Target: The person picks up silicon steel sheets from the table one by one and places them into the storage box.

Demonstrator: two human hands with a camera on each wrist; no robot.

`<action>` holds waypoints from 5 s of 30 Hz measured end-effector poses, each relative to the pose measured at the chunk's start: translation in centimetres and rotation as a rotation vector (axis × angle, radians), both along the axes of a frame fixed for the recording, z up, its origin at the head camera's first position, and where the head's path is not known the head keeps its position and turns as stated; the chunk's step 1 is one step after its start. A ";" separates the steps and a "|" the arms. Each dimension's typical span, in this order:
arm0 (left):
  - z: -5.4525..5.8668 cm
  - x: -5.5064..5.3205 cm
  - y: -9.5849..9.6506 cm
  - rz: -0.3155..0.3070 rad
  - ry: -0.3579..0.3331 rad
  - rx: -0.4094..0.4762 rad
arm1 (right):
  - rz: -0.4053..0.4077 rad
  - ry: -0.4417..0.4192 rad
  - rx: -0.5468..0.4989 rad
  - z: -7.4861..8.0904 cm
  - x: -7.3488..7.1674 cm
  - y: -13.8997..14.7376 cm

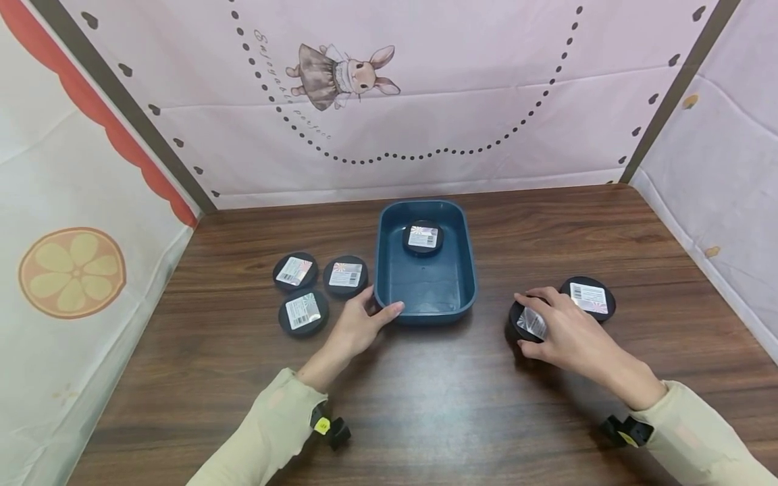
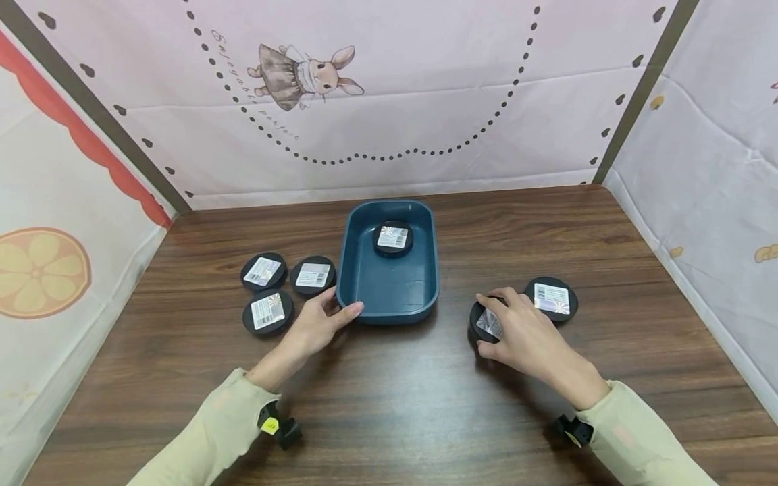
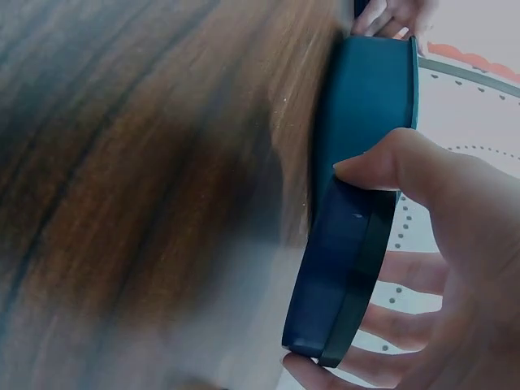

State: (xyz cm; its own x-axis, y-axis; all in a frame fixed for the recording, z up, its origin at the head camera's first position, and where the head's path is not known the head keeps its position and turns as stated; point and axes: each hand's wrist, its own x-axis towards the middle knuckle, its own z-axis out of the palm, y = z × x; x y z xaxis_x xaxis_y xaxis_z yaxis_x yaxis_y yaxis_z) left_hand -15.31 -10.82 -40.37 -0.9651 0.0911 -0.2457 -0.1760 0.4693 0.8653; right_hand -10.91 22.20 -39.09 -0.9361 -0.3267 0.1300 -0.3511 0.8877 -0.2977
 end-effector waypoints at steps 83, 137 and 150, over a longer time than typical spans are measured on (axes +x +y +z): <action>0.4 0.1 0.1 -0.011 0.015 -0.018 | 0.291 -0.024 -0.010 5.6 -4.9 -5.9; 0.4 0.0 0.0 -0.018 -0.019 -0.036 | 0.415 -0.179 0.201 5.9 -10.5 -11.5; 0.2 0.0 -0.1 -0.032 -0.015 -0.048 | 0.433 -0.227 0.261 5.2 -11.3 -12.6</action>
State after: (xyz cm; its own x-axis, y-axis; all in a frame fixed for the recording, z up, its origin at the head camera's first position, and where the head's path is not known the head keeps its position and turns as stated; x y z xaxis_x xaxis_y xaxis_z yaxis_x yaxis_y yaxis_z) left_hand -15.35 -10.96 -40.18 -0.9581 0.1093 -0.2646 -0.1729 0.5158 0.8391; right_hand -22.23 9.63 -33.85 -0.7044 -0.6821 -0.1964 -0.6530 0.7312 -0.1974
